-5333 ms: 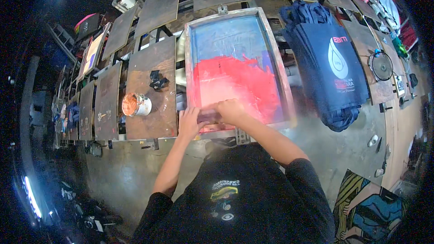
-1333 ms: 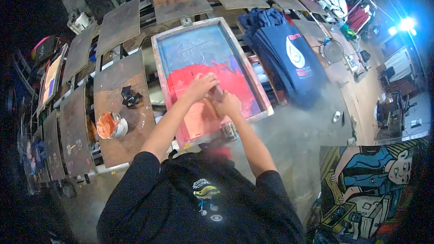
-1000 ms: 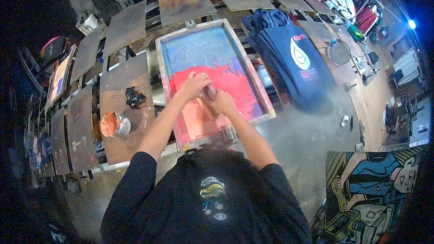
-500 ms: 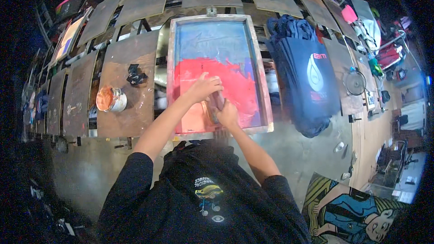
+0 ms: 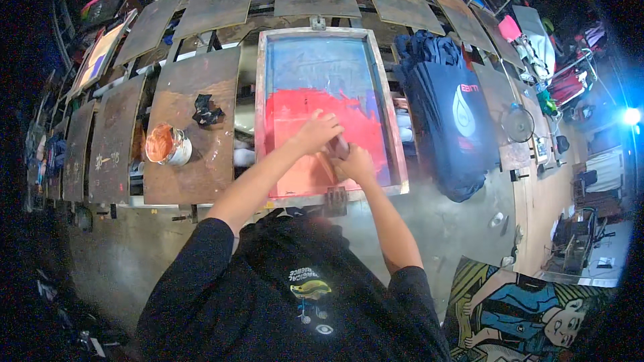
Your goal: Performing screen printing on a dark blue t-shirt.
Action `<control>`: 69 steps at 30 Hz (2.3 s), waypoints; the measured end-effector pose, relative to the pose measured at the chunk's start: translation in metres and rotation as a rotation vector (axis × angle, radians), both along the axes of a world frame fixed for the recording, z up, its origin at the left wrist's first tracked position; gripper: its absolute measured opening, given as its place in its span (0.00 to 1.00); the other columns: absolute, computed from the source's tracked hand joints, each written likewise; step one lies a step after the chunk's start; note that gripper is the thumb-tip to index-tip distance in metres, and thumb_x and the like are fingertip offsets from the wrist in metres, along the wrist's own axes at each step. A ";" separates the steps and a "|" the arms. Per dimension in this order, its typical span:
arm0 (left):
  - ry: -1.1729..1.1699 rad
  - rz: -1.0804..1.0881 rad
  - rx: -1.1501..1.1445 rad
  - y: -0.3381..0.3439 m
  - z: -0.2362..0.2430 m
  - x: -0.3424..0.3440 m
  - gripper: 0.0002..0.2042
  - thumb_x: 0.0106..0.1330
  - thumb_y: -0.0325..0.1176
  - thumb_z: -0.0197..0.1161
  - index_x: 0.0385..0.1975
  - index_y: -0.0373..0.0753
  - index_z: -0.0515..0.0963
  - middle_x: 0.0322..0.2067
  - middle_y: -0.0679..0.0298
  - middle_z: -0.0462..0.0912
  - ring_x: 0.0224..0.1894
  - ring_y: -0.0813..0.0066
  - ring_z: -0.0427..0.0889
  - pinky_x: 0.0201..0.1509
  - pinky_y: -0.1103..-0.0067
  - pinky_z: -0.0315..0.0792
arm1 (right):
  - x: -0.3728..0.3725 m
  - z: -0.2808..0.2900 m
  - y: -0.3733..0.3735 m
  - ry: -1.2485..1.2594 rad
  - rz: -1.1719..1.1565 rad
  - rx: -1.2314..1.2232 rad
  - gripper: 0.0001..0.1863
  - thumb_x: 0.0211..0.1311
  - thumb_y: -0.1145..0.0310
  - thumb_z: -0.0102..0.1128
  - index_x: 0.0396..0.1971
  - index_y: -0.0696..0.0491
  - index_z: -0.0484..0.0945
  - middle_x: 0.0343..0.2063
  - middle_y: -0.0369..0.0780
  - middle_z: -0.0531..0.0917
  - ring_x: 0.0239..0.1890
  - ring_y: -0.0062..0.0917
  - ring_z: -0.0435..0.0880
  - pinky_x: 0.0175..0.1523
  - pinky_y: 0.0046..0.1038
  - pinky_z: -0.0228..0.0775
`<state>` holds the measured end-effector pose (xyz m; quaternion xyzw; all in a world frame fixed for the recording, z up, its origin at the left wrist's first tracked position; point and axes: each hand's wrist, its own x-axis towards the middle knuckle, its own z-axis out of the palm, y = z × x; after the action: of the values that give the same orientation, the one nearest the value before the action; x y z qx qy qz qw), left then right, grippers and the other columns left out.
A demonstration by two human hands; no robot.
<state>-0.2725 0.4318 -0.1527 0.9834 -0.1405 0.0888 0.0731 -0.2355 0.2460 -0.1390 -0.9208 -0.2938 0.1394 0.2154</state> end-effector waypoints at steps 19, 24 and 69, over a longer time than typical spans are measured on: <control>0.100 -0.066 0.079 0.056 0.034 -0.042 0.33 0.35 0.35 0.81 0.48 0.47 0.76 0.50 0.67 0.75 0.62 0.71 0.69 0.67 0.52 0.60 | -0.057 -0.021 0.056 -0.039 -0.086 0.132 0.29 0.44 0.49 0.73 0.34 0.60 0.78 0.30 0.57 0.83 0.36 0.54 0.84 0.40 0.48 0.76; 0.021 -0.098 0.114 0.044 0.061 -0.058 0.29 0.38 0.42 0.80 0.43 0.45 0.76 0.45 0.66 0.78 0.55 0.69 0.74 0.67 0.53 0.59 | -0.047 0.022 0.034 -0.081 0.126 0.044 0.28 0.43 0.49 0.73 0.36 0.58 0.79 0.30 0.54 0.84 0.35 0.50 0.84 0.40 0.48 0.76; -0.020 0.806 -0.291 -0.061 0.024 -0.180 0.17 0.49 0.34 0.73 0.38 0.40 0.76 0.36 0.58 0.78 0.41 0.52 0.79 0.43 0.61 0.73 | -0.057 -0.009 0.019 -0.473 0.664 0.066 0.07 0.50 0.68 0.58 0.29 0.52 0.82 0.30 0.39 0.83 0.42 0.31 0.81 0.44 0.33 0.75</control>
<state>-0.4528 0.3705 -0.1292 0.9381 0.2683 0.1387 0.1694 -0.2929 0.2646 -0.1479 -0.7751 -0.6209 -0.0237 0.1147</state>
